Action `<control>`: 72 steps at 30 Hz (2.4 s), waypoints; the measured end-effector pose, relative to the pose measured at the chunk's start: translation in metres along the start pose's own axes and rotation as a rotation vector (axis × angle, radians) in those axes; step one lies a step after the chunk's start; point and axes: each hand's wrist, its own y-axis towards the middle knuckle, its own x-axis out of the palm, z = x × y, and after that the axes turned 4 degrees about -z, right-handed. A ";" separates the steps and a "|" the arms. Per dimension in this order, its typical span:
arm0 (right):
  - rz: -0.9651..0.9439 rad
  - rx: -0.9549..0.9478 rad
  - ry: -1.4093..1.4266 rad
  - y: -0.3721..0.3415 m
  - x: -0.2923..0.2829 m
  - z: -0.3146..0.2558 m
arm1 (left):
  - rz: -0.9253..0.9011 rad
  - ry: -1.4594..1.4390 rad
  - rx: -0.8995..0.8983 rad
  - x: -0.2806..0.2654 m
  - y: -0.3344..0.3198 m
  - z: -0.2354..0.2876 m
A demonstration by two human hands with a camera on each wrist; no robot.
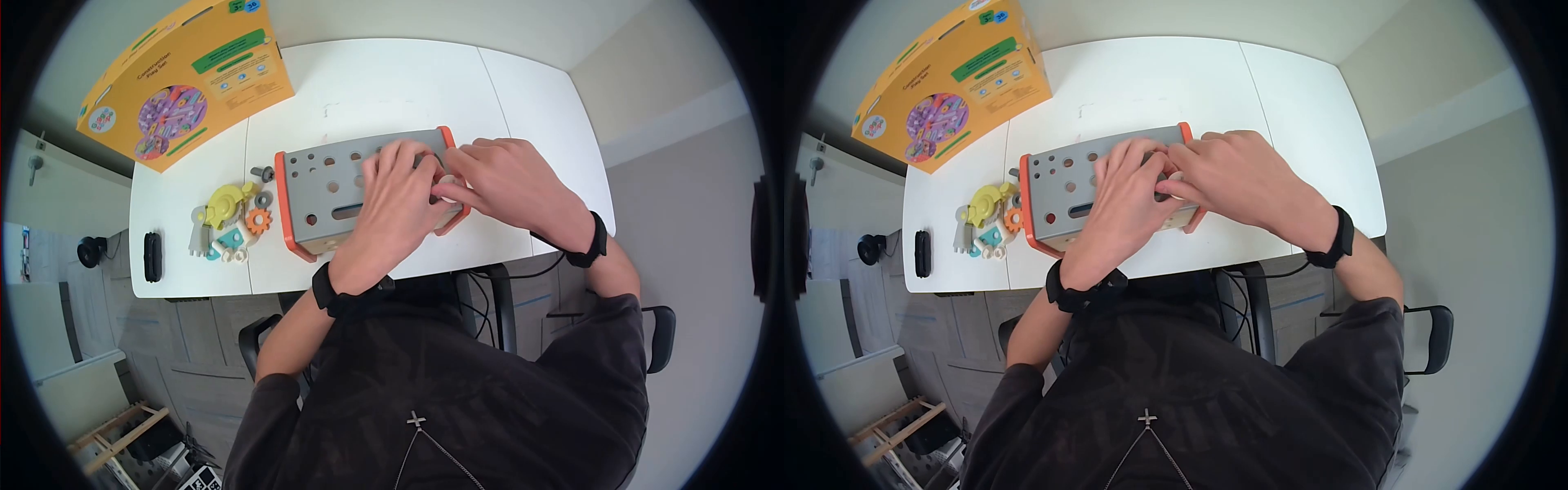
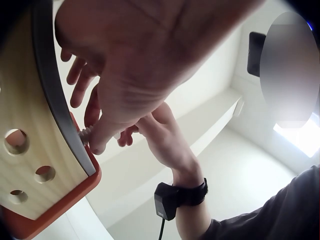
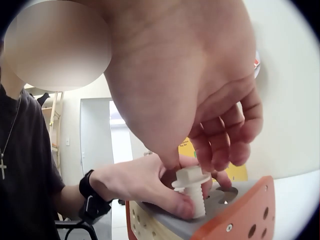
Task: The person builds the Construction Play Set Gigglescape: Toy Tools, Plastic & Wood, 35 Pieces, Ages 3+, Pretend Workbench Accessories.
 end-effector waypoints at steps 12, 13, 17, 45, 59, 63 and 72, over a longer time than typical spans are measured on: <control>-0.021 0.034 0.095 -0.002 0.010 0.003 | -0.093 -0.034 0.032 -0.002 0.007 0.002; -0.042 0.068 0.037 0.000 0.012 0.003 | -0.090 -0.002 0.029 -0.002 0.007 0.002; 0.165 -0.020 0.101 -0.009 0.006 0.005 | -0.121 0.045 0.008 -0.006 0.009 0.001; 0.079 -0.197 0.276 -0.007 0.016 0.013 | -0.360 -0.145 0.069 -0.033 0.013 -0.024; 0.145 -0.221 0.292 -0.012 0.010 0.011 | -0.241 -0.136 0.052 -0.036 0.008 -0.018; 0.055 -0.202 0.323 -0.012 0.015 0.014 | -0.302 -0.207 0.009 -0.043 0.009 -0.017; -0.135 0.108 -0.026 0.006 0.003 0.000 | -0.144 -0.057 0.004 -0.027 0.007 0.006</control>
